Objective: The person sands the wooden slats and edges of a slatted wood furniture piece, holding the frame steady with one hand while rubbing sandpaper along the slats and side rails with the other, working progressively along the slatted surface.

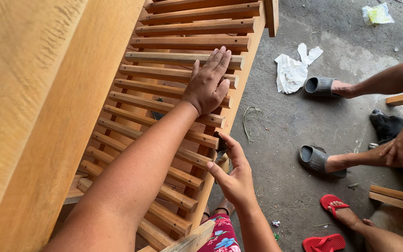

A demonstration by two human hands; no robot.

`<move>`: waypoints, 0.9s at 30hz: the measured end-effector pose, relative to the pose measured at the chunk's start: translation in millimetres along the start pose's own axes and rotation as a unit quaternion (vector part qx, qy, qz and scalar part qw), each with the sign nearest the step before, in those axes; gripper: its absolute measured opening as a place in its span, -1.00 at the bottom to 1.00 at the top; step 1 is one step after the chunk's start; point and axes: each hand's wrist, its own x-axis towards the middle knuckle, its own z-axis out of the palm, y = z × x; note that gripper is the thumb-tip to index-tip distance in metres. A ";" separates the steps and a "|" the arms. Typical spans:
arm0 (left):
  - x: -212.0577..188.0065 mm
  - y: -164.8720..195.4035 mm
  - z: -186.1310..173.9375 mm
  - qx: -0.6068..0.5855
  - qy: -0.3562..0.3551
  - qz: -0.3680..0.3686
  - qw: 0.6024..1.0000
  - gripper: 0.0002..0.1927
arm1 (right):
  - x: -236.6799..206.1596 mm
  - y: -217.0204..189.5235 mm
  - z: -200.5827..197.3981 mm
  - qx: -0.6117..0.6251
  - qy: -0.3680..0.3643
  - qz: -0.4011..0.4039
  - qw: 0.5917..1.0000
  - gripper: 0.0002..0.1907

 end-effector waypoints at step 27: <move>-0.8 -0.4 2.7 0.007 -0.004 -0.003 1.000 -0.23 | 26.5 15.2 -30.4 0.252 0.091 0.136 0.954 -0.86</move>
